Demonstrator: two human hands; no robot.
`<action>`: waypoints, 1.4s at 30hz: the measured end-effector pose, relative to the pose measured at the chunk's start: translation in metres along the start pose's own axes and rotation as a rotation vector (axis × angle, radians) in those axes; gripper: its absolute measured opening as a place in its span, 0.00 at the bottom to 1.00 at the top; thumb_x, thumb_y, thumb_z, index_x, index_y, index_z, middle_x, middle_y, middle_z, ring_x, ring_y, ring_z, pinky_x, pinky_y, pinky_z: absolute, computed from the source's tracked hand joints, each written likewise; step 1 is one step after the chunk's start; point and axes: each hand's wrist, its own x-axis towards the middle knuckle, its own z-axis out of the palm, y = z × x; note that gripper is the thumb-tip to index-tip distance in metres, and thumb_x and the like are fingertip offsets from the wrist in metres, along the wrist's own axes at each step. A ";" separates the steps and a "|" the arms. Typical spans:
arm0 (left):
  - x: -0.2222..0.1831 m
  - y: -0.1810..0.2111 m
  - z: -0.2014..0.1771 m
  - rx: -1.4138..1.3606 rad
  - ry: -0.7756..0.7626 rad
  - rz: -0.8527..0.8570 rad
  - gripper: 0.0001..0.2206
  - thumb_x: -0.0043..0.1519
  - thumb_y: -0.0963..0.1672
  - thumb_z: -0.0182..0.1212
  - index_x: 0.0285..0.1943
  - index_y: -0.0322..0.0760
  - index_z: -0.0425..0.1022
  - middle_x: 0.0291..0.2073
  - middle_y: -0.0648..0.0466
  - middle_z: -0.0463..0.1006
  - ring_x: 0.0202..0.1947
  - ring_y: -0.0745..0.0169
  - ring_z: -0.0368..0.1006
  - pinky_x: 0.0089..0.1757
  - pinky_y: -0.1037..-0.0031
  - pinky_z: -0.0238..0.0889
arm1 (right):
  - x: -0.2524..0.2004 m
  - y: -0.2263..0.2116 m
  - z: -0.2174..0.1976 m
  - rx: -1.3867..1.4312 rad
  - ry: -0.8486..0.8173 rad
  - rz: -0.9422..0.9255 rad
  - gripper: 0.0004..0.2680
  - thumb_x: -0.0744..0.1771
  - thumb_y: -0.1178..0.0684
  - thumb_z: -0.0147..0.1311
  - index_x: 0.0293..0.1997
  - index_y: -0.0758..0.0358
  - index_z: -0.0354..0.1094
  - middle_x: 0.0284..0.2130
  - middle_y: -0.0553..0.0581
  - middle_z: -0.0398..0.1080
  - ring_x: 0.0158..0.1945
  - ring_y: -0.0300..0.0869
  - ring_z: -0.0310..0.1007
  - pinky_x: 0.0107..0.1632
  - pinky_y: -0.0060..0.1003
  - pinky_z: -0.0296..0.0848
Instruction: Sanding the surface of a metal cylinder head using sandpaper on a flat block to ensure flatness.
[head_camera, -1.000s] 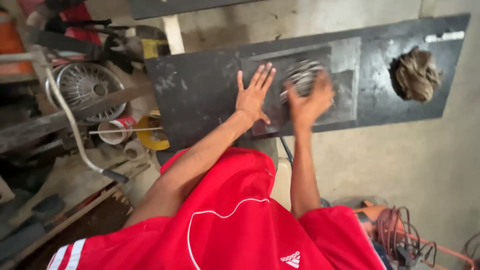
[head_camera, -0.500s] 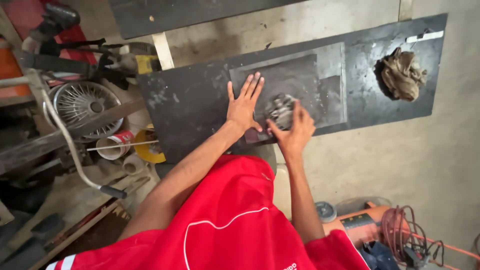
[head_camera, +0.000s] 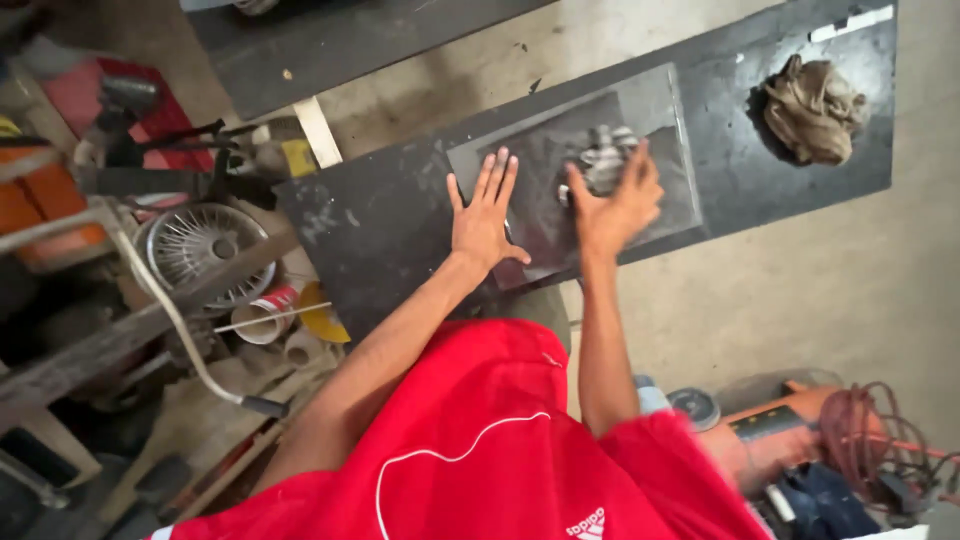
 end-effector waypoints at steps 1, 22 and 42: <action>-0.006 0.000 -0.003 -0.014 -0.012 -0.019 0.70 0.39 0.63 0.78 0.83 0.46 0.25 0.81 0.56 0.26 0.80 0.61 0.23 0.68 0.31 0.26 | -0.021 -0.010 -0.008 0.035 -0.106 -0.058 0.40 0.58 0.26 0.71 0.74 0.52 0.56 0.58 0.60 0.66 0.53 0.58 0.67 0.48 0.59 0.66; 0.000 0.015 -0.027 -0.060 0.002 0.018 0.69 0.37 0.62 0.77 0.82 0.41 0.31 0.81 0.50 0.32 0.80 0.56 0.29 0.65 0.29 0.35 | -0.006 -0.005 -0.013 0.121 0.043 0.139 0.38 0.58 0.29 0.71 0.73 0.54 0.59 0.57 0.55 0.67 0.52 0.50 0.66 0.50 0.50 0.60; -0.002 0.013 -0.028 0.004 0.006 0.017 0.69 0.37 0.62 0.77 0.82 0.41 0.32 0.81 0.50 0.32 0.81 0.56 0.29 0.66 0.29 0.33 | -0.016 0.013 -0.006 0.153 0.000 0.003 0.38 0.59 0.28 0.68 0.74 0.57 0.58 0.58 0.60 0.67 0.53 0.53 0.65 0.49 0.51 0.59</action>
